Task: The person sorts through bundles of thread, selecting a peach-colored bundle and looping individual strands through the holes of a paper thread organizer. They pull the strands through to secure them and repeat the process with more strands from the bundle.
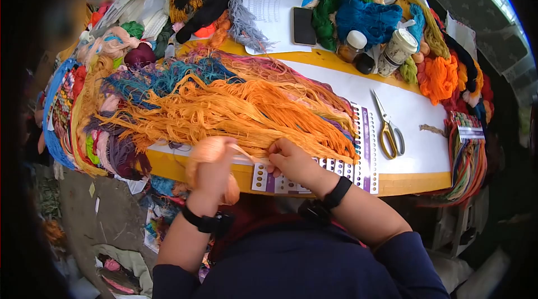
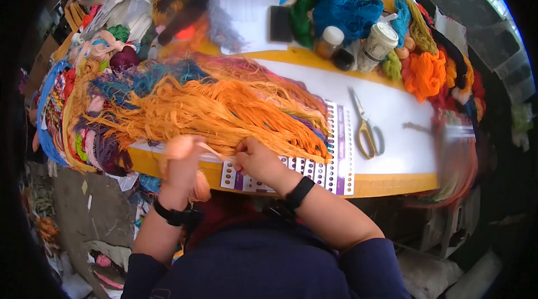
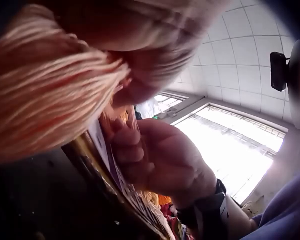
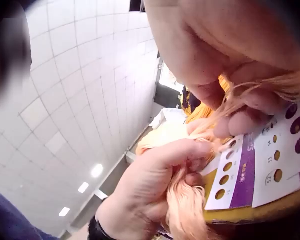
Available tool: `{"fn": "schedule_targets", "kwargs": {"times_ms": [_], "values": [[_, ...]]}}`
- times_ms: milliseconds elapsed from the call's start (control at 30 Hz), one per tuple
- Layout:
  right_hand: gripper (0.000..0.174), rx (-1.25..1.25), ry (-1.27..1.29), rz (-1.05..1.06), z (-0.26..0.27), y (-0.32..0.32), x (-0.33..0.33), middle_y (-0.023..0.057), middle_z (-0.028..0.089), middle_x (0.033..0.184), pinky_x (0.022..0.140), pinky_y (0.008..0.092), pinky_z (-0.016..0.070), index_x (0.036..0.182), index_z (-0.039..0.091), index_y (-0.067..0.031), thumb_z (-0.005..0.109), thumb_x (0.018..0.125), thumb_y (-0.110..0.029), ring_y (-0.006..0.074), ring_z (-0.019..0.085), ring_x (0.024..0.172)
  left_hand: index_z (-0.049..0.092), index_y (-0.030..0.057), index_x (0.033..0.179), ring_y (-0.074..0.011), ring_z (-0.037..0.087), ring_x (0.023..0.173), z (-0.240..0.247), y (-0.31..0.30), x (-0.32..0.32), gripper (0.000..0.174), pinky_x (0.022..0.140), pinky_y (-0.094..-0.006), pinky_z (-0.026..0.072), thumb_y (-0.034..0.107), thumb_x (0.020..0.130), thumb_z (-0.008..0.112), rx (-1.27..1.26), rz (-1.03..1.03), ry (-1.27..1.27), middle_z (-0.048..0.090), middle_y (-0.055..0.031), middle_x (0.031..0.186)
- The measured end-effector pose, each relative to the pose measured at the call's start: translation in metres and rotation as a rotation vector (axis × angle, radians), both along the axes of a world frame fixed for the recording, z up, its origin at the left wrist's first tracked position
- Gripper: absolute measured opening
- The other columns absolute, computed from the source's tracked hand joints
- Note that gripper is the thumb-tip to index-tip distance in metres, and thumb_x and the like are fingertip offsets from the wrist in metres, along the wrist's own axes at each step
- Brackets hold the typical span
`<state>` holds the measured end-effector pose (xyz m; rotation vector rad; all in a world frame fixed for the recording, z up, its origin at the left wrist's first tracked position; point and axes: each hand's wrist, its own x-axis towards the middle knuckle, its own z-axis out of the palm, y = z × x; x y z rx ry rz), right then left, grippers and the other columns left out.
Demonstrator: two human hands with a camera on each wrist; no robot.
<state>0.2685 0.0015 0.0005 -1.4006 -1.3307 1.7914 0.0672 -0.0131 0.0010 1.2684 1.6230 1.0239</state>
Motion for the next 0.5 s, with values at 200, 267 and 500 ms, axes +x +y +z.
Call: {"fn": "schedule_targets", "kwargs": {"times_ms": [200,267,500], "values": [[0.015,-0.01,-0.114,0.064,0.001,0.004,-0.001,0.0106,0.064,0.081,0.064,0.0265,0.052,0.105,0.046,-0.0005,0.044,0.092,-0.007,0.015,0.062,0.069,0.059,0.0042,0.104,-0.0069,0.051,0.061,0.026,0.013,-0.101,0.017,0.049,-0.0183,0.0398,0.014,0.091,0.054,0.05,0.201,-0.562,0.054,0.0004,0.074],[0.015,-0.003,-0.143,0.073,0.002,0.002,-0.001,0.0107,0.064,0.081,0.064,0.0264,0.052,0.105,0.046,-0.0005,0.044,0.092,-0.006,0.0155,0.063,0.069,0.052,-0.0015,0.115,-0.0111,0.055,0.069,0.055,0.012,-0.134,0.03,0.057,-0.0217,0.0447,0.019,0.093,0.056,0.145,0.163,-0.731,0.057,-0.0044,0.083],[0.017,0.234,-0.18,0.008,0.01,-0.015,-0.006,0.0123,0.066,0.079,0.063,0.0321,0.0496,0.1,0.056,-0.001,0.053,0.087,-0.012,0.0195,0.064,0.071,0.044,0.0003,0.126,-0.0214,0.055,0.106,0.056,-0.016,-0.122,0.04,0.085,-0.033,0.049,0.018,0.091,0.055,0.1,0.273,-0.678,0.052,-0.0152,0.124]]}}
